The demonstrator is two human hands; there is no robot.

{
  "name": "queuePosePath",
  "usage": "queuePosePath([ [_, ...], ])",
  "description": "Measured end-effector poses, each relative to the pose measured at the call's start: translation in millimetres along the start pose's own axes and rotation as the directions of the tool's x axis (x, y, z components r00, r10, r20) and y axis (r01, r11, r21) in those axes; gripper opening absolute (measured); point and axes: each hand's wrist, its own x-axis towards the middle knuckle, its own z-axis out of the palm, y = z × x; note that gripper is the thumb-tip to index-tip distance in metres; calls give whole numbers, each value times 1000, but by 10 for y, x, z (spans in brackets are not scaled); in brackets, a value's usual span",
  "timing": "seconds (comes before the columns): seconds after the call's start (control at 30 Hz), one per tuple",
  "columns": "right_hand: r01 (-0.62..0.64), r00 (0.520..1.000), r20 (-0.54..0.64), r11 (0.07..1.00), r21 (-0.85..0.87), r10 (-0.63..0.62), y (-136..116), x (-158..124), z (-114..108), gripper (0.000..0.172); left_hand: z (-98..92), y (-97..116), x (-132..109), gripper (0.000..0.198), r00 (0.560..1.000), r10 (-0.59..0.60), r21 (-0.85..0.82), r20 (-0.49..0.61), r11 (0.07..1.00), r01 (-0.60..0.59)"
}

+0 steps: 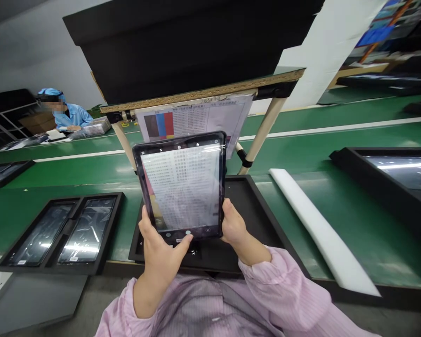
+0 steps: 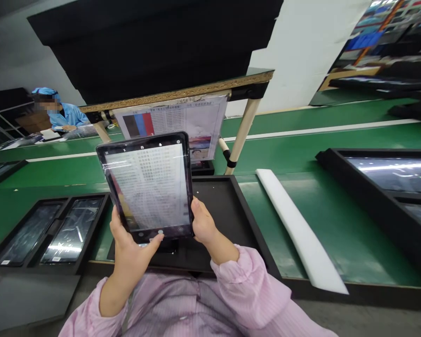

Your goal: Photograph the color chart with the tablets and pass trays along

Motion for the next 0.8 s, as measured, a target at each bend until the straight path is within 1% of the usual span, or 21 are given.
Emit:
queuePosePath([
  [0.13,3,1000,21,1000,-8,-3,9,17,-14,64,10,4,-15,116,1000,11,-7,-10,1000,-11],
  [0.2,6,999,34,1000,-19,-6,4,17,-20,66,3,-33,-22,113,1000,12,-56,1,998,-12],
  [0.23,9,999,39,1000,-27,-8,0,8,-23,67,-8,-64,-21,107,1000,13,-116,11,993,-11],
  [0.3,17,999,46,999,-45,-15,-15,-38,-27,69,-44,-138,-2,84,1000,-15,-307,18,952,20],
  [0.33,22,999,51,998,-57,-19,-28,-75,-29,69,-66,-173,17,70,998,-67,-421,18,904,68],
  [0.37,27,998,56,997,-70,-23,-48,-119,-30,69,-89,-202,42,60,988,-152,-533,24,834,141],
  [0.4,30,998,60,996,-81,-25,-78,-167,-29,69,-108,-220,69,54,966,-254,-633,45,741,224],
  [0.43,42,997,68,994,-97,-36,-122,-216,-29,67,-121,-227,97,51,933,-350,-711,87,634,304],
  [0.47,70,995,84,989,-127,-60,-180,-262,-28,66,-126,-223,120,49,895,-421,-764,148,526,374],
  [0.5,115,989,111,979,-168,-97,-255,-302,-29,64,-119,-209,136,47,861,-464,-796,209,430,425],
  [0.53,177,978,151,960,-216,-147,-343,-332,-32,64,-103,-190,143,46,837,-479,-814,265,355,460],
  [0.57,250,959,200,930,-268,-200,-443,-352,-39,64,-76,-168,139,45,823,-475,-821,310,303,484],
  [0.63,386,910,302,845,-371,-283,-654,-359,-70,64,-2,-126,104,44,805,-459,-820,376,240,520],
  [0.67,430,891,338,803,-412,-303,-753,-350,-96,63,41,-109,79,45,798,-453,-815,399,224,534],
  [0.73,482,868,379,725,-492,-319,-915,-318,-167,63,123,-85,26,48,787,-437,-801,435,212,560],
  [0.8,507,860,382,649,-568,-337,-1016,-290,-258,63,194,-67,-12,50,782,-423,-788,457,215,577],
])
